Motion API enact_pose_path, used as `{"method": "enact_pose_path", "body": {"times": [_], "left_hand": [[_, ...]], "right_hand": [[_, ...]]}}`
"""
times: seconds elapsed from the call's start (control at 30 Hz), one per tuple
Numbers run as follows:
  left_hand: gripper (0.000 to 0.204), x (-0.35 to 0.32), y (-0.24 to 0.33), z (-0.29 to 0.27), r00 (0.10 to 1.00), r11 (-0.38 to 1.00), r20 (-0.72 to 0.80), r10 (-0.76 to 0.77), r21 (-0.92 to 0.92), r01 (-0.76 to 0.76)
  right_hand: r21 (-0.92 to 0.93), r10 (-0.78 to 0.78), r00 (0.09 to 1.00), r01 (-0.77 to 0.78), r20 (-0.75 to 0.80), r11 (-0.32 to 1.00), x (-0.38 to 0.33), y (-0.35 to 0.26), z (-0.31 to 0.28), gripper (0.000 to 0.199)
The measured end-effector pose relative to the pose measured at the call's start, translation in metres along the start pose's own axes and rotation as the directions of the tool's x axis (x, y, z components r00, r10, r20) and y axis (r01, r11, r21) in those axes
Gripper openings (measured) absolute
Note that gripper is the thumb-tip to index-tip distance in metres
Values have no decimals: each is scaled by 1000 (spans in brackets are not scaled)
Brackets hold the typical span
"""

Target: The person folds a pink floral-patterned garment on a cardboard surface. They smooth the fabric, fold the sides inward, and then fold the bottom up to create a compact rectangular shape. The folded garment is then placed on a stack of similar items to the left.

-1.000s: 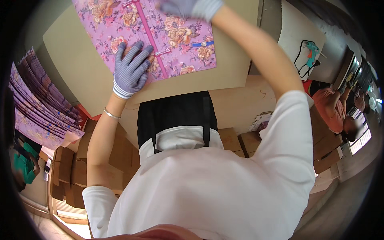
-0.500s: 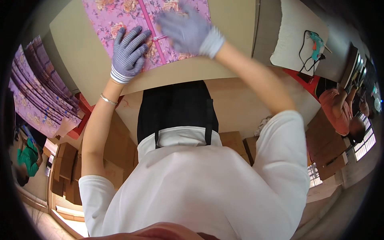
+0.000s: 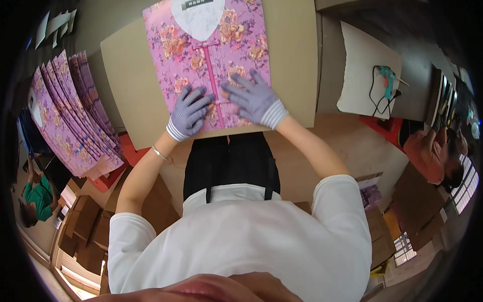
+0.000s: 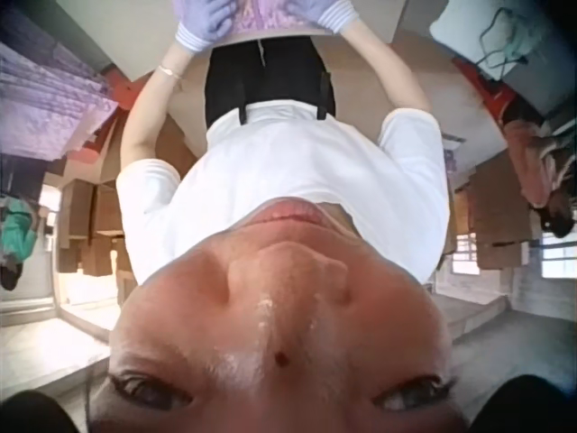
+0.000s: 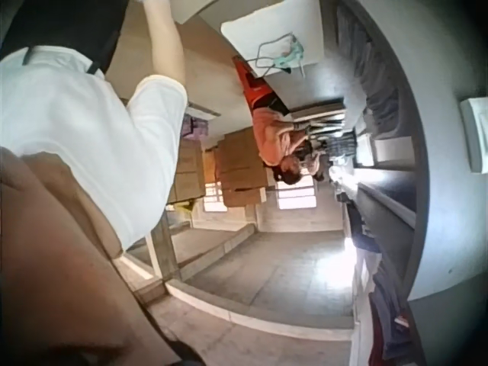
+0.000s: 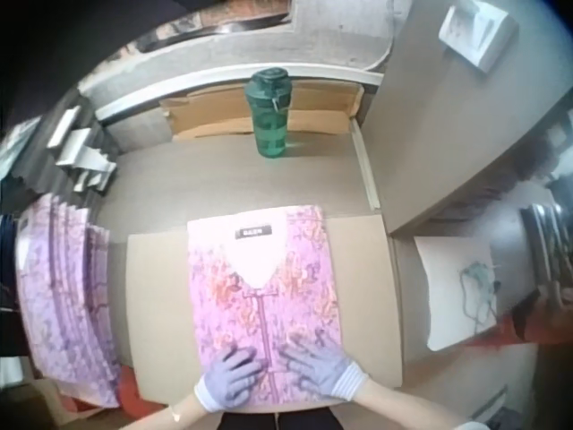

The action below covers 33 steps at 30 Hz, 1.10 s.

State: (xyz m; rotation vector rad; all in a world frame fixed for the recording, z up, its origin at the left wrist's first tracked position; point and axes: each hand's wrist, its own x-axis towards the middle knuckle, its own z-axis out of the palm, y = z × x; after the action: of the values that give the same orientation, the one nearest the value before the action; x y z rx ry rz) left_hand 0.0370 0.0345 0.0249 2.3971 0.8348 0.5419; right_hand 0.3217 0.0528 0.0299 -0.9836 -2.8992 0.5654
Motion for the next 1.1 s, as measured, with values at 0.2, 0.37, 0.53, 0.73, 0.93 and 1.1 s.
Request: {"method": "enact_pose_path", "body": {"times": [0.2,0.37,0.53,0.73,0.93,1.1], "left_hand": [[37,-3,0,5,999,999,11,-41,-36,41],[35,-4,-1,3,998,996,0,-59,-73,59],[28,-1,-2,-1,998,992,6,-56,-112,56],[28,-5,-3,4,998,990,-24,-57,-132,53],[29,-5,-3,4,997,989,-19,-75,-131,72],[34,-5,-4,6,999,993,-16,-49,-109,46]], "right_hand": [[-146,-27,993,10,-111,989,100,106,-28,61],[-212,-176,984,164,-36,963,144,158,-63,63],[-183,-167,984,153,-67,971,170,183,-90,59],[-223,-64,978,18,-200,975,202,220,-94,55],[-329,-21,950,-87,-310,940,198,217,-84,54],[-277,127,906,-253,-404,927,156,165,-55,59]]}}
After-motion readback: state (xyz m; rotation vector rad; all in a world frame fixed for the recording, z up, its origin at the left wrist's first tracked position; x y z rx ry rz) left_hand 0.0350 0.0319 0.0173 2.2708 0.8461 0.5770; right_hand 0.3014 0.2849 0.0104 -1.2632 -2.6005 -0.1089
